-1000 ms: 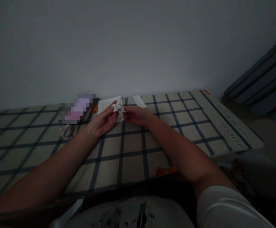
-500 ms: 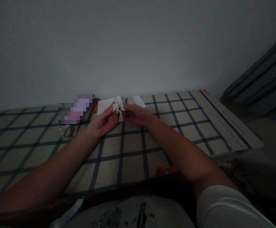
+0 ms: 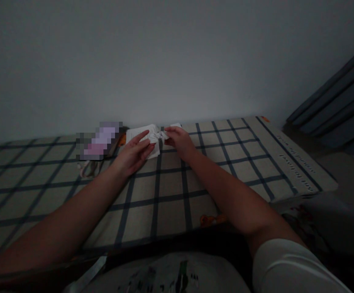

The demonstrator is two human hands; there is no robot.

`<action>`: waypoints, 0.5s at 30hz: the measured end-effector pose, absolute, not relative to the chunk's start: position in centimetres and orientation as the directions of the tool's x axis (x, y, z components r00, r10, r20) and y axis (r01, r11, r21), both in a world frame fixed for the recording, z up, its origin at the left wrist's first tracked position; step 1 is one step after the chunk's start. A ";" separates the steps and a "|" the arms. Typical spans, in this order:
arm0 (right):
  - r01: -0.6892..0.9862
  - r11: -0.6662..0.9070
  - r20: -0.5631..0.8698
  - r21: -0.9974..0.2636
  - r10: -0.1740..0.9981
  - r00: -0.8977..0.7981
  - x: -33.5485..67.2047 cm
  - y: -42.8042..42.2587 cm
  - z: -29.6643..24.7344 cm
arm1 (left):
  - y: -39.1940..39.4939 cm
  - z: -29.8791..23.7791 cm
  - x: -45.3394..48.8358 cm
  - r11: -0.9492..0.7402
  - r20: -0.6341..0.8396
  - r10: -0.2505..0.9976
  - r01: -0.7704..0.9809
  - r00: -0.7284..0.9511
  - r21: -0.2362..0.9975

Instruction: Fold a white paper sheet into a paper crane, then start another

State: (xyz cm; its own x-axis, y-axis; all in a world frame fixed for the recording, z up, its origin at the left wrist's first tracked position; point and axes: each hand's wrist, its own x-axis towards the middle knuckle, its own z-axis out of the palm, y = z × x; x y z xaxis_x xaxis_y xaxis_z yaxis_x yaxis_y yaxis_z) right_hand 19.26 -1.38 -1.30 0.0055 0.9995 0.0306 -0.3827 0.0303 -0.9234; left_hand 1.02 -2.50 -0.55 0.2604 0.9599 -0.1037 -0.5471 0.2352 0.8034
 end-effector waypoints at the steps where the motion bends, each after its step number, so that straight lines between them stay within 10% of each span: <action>1: -0.280 0.116 0.095 -0.953 0.991 0.089 19.2 -1.4 -1.4 | -2.6 -0.6 1.1 0.217 -0.104 0.967 -0.533 0.233 0.818; 7: 0.295 0.534 0.596 -0.792 0.781 0.188 19.5 -2.9 -0.4 | -2.5 -0.6 1.3 0.220 -0.153 0.974 -0.547 0.165 0.807; 15: 0.558 0.639 0.713 -0.528 0.691 -0.117 19.2 -2.0 -1.9 | -2.2 -0.6 1.4 0.223 -0.164 0.974 -0.555 0.154 0.801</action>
State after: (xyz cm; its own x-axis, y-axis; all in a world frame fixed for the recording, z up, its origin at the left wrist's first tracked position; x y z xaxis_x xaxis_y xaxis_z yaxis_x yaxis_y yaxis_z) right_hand 19.19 -1.97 -1.95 -0.1166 0.6912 0.7132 0.5585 0.6395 -0.5284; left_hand 1.38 -2.23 -0.63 0.1541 0.9743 -0.1645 -0.5555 0.2231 0.8011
